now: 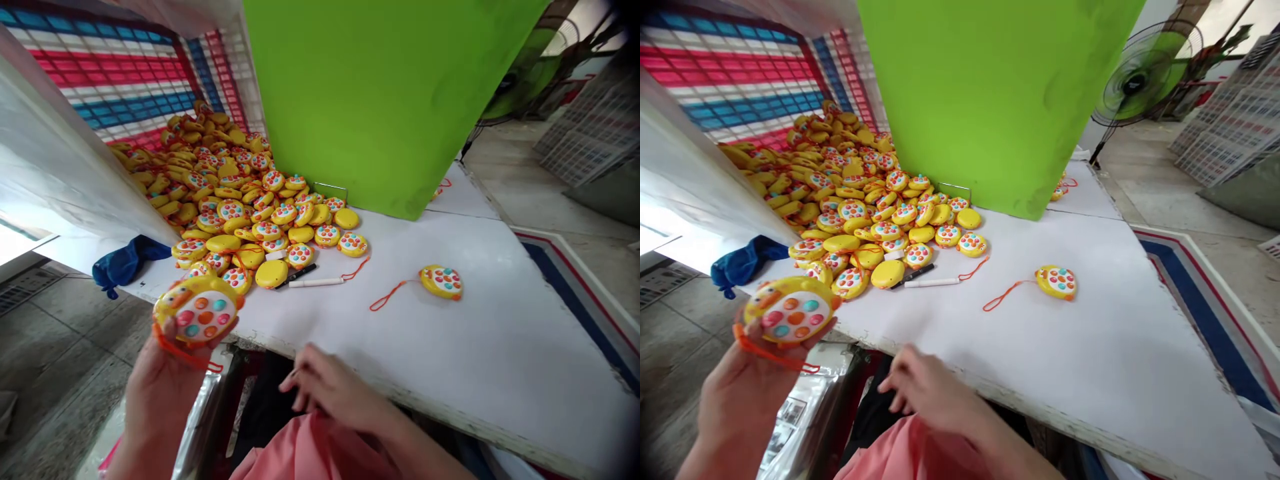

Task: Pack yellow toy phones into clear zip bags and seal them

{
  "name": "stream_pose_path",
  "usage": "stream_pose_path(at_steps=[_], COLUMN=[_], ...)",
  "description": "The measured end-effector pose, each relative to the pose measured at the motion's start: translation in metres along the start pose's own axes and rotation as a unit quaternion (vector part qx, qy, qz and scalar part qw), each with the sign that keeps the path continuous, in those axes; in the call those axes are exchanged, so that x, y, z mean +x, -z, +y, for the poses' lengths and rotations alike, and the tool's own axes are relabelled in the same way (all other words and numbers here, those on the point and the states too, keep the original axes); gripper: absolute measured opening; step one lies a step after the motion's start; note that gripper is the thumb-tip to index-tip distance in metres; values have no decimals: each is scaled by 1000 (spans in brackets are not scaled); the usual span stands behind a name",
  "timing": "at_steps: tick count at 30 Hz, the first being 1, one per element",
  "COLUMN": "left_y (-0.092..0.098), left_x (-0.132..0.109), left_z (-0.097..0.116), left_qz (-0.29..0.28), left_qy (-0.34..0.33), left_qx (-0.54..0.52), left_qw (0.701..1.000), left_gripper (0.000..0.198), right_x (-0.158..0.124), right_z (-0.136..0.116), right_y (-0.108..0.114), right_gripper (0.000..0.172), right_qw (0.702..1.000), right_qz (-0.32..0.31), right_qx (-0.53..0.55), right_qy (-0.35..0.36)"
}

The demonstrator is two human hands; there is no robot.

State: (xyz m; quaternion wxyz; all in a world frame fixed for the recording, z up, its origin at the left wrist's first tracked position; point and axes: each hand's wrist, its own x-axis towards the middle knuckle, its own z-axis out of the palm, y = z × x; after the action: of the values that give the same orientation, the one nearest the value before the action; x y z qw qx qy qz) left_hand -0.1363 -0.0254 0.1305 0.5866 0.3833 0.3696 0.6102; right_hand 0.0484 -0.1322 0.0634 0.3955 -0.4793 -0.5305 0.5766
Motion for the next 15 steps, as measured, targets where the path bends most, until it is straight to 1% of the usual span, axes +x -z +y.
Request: stream_pose_path(at_steps=[1,2,4,5,6,8,10,12,15], left_y=[0,-2,-9,-15,-21,-35,-45,-50,-49], left_x=[-1,-3,-10,-14,-18,-27,-34,-39,-40], left_z=[-10,-23,-52,-66,-79,-101,-115,-124,-134], left_qz=[-1,-5,-15,-42,-78,-138,-174,-203,-240], left_qy=[35,72,131,143,149,136,109,80,38], left_qx=[-7,-11,-1,3,13,43,81,121,182], left_qw=[999,997,991,989,986,980,975,968,953], left_gripper=[41,49,60,60,58,50,45,42,42], right_x=[-2,-5,-10,-12,-14,-18,-19,-18,-15], right_z=[-4,-7,-8,-8,-7,-3,0,1,4], right_y=[16,31,55,63,68,70,67,64,62], right_gripper=[18,19,20,21,21,20,18,16,13], right_qw=[998,992,980,973,967,959,951,947,949], right_qz=[34,78,175,215,243,277,302,309,294], right_qx=[60,95,93,81,69,46,16,-19,-73], right_qy=[-6,-4,12,19,25,44,68,86,89])
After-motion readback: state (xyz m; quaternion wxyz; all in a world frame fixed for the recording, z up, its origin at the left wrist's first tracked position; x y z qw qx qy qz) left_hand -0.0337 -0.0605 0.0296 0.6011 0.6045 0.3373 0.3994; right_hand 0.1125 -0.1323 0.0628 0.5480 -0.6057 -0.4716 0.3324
